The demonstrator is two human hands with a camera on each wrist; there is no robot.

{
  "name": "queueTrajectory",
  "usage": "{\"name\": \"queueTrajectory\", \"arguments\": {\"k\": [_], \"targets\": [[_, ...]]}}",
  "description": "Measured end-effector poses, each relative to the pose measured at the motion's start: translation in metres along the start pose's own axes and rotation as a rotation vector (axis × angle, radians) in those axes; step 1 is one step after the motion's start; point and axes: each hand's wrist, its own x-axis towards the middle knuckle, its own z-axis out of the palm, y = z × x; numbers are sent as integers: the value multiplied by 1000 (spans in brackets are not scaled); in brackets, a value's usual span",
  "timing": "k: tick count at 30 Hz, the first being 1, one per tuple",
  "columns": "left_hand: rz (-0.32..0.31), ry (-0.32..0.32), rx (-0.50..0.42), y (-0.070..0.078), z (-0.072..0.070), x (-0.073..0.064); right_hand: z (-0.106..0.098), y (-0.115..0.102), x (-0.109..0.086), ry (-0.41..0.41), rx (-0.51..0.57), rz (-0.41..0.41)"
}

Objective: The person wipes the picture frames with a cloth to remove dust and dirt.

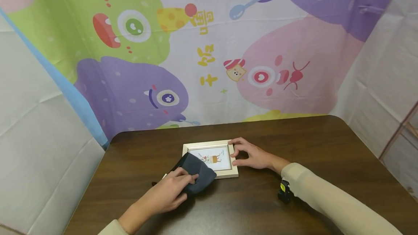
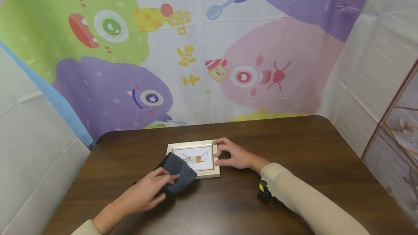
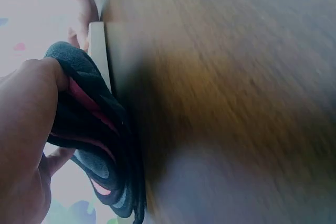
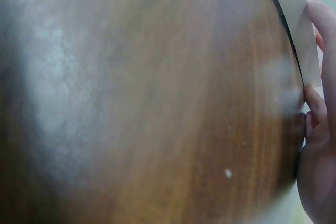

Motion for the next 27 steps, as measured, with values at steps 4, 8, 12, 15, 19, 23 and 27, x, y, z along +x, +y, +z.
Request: {"name": "queueTrajectory", "arguments": {"k": [4, 8, 12, 15, 19, 23, 27], "targets": [[100, 38, 63, 2, 6, 7, 0, 0, 0, -2, 5, -1], [144, 10, 85, 5, 8, 14, 0, 0, 0, -3, 7, 0], [190, -30, 153, 10, 8, 23, 0, 1, 0, -5, 6, 0], [229, -59, 213, 14, 8, 30, 0, 1, 0, -5, 4, -4], [257, -84, 250, 19, 11, 41, 0, 1, 0, -4, 1, -10], [252, -93, 231, 23, 16, 51, 0, 0, -1, -3, 5, -12], [246, -90, 204, 27, 20, 60, 0, -1, -1, -1, 10, -25]]}}
